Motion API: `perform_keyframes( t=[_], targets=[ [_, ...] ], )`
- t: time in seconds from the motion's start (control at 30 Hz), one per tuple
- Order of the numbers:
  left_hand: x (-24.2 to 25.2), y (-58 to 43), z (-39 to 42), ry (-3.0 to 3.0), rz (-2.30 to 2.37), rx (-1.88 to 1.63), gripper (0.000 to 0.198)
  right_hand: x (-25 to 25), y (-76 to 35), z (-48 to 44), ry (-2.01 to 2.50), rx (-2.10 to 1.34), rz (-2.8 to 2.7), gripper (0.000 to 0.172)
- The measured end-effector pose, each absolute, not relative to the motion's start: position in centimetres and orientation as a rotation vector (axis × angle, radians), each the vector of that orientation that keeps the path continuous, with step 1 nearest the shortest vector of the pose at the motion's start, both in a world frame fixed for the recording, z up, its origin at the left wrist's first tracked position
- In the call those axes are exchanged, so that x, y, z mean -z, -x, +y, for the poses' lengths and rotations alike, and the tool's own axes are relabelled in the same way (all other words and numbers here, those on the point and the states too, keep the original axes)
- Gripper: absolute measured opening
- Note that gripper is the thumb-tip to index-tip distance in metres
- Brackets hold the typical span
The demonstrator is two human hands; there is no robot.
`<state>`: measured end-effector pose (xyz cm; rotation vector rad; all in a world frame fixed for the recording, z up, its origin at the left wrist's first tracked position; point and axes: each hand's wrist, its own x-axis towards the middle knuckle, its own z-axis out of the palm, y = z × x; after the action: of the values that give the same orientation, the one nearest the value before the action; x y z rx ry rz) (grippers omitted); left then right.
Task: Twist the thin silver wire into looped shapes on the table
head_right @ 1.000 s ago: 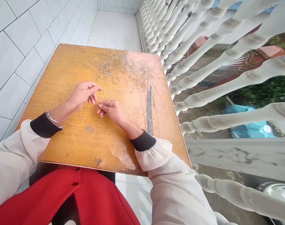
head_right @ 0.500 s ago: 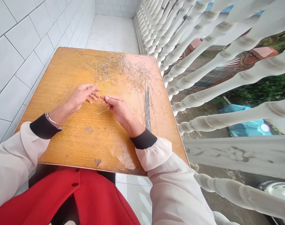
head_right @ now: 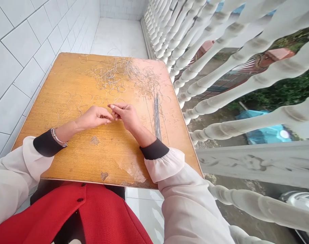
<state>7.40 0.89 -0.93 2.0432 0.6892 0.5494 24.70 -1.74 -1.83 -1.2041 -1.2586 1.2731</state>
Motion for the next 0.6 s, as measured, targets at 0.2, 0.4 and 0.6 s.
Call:
perform_keyframes(
  t=[0.2,0.4,0.6],
  targets=[
    [1.7,-7.4,1.1,-2.178,0.657,-0.589,0.017,1.8,-25.0,-1.5,1.247,-1.303,-1.282,0.039],
    [2.3,-7.3,1.2,-2.155,0.861,-0.677,0.016,1.7,-25.4,-1.7,1.236,-1.328,-1.230,0.039],
    [2.4,-7.4,1.3,-2.075,0.880,-0.670,0.015,1.9,-25.3,-1.7,1.308,-1.189,-1.203,0.033]
  ],
)
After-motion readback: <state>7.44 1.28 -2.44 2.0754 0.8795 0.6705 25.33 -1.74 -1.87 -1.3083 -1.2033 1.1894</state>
